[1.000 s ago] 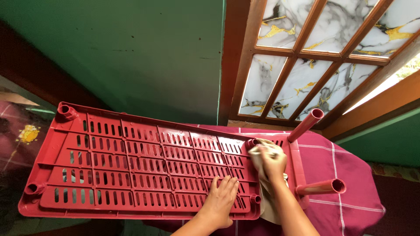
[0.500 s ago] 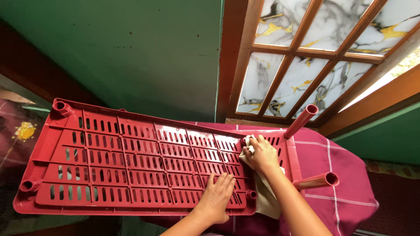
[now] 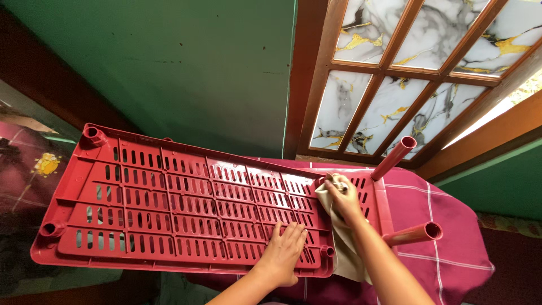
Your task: The person wipes a red plastic stool with a cloth, then reassembles it by inserting the legs into the seat and securing them.
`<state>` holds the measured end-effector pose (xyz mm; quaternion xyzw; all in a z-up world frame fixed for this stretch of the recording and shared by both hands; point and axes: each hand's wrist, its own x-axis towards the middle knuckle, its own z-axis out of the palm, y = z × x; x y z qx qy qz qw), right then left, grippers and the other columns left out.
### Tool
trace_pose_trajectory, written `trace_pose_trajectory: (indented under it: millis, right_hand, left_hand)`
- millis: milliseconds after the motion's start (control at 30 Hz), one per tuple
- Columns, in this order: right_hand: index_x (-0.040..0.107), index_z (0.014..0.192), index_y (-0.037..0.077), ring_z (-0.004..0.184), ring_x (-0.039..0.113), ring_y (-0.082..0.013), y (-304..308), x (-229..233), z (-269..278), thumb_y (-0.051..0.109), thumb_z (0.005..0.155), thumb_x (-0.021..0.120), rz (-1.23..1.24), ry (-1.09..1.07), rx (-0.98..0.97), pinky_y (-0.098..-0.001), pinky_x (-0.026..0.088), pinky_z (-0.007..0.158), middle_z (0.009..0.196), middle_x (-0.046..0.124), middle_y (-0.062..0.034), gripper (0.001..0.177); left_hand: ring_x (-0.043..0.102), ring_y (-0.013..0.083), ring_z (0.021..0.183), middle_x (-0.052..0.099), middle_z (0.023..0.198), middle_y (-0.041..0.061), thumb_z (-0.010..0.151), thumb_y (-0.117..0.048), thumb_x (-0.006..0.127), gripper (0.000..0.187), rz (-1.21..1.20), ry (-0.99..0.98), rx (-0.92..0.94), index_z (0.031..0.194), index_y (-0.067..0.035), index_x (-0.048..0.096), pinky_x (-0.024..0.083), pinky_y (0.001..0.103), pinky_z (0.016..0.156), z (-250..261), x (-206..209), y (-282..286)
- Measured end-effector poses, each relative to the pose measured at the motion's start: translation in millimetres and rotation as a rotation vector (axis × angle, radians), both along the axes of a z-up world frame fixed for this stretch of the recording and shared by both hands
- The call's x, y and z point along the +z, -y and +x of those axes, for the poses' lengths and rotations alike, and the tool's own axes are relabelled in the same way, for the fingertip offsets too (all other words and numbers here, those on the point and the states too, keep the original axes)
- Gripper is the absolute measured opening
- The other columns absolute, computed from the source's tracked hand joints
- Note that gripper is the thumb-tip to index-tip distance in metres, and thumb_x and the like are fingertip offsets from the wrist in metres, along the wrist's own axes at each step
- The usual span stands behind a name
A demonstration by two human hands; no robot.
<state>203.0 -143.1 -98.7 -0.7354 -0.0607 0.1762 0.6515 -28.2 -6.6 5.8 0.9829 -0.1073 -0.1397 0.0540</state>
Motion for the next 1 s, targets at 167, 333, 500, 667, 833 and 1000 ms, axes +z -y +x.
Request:
trace_pose_trajectory:
  millis: [167, 333, 500, 667, 833, 1000]
  right_hand:
    - [0.076, 0.105, 0.016, 0.100, 0.068, -0.0265, -9, 44, -24, 0.018, 0.065, 0.085, -0.435, 0.867, 0.260, -0.0384, 0.059, 0.084, 0.122, 0.067, -0.0115, 0.041]
    - [0.077, 0.101, 0.013, 0.109, 0.054, -0.0330, -57, 87, -17, 0.030, 0.069, 0.080, -0.965, 0.986, 0.524, -0.0422, 0.057, 0.082, 0.125, 0.057, -0.0153, 0.036]
    - [0.075, 0.095, 0.006, 0.114, 0.052, -0.0314, -57, 95, -24, 0.032, 0.076, 0.074, -1.159, 0.820, 0.544, -0.0387, 0.056, 0.087, 0.122, 0.056, -0.0115, 0.032]
    - [0.073, 0.096, 0.004, 0.105, 0.055, -0.0319, -37, 78, -35, 0.025, 0.076, 0.072, -1.000, 1.067, 0.488, -0.0424, 0.054, 0.082, 0.114, 0.056, -0.0153, 0.029]
    - [0.073, 0.095, 0.003, 0.104, 0.055, -0.0320, -3, 73, -53, 0.028, 0.082, 0.069, -0.904, 1.048, 0.433, -0.0438, 0.053, 0.084, 0.114, 0.058, -0.0123, 0.029]
    - [0.075, 0.102, 0.009, 0.106, 0.057, -0.0321, 0, 63, -54, 0.039, 0.090, 0.066, -1.006, 0.662, 0.365, -0.0440, 0.053, 0.087, 0.110, 0.059, -0.0125, 0.033]
  left_hand:
    - [0.029, 0.0357, 0.146, 0.037, 0.155, 0.021, 0.059, -0.042, 0.086, 0.113, 0.010, 0.010, -0.016, 0.149, 0.008, 0.039, 0.019, 0.059, 0.118, -1, 2, -2]
    - [0.030, 0.0353, 0.145, 0.037, 0.154, 0.022, 0.059, -0.046, 0.086, 0.114, 0.036, 0.020, -0.006, 0.149, 0.008, 0.040, 0.020, 0.060, 0.117, 2, 2, 3]
    - [0.031, 0.0343, 0.144, 0.038, 0.153, 0.021, 0.057, -0.047, 0.086, 0.116, 0.016, 0.042, 0.010, 0.149, 0.008, 0.039, 0.021, 0.061, 0.116, 0, 2, 5]
    - [0.030, 0.0342, 0.144, 0.038, 0.153, 0.021, 0.056, -0.045, 0.087, 0.117, 0.008, 0.017, 0.023, 0.149, 0.008, 0.039, 0.021, 0.060, 0.117, 1, -1, 6]
    - [0.032, 0.0348, 0.143, 0.038, 0.152, 0.022, 0.057, -0.045, 0.087, 0.116, 0.002, 0.030, 0.014, 0.148, 0.008, 0.039, 0.022, 0.060, 0.116, 1, -2, 6]
    - [0.031, 0.0352, 0.143, 0.037, 0.153, 0.022, 0.057, -0.046, 0.087, 0.117, 0.011, 0.015, 0.009, 0.148, 0.008, 0.038, 0.022, 0.060, 0.116, -1, -2, 6]
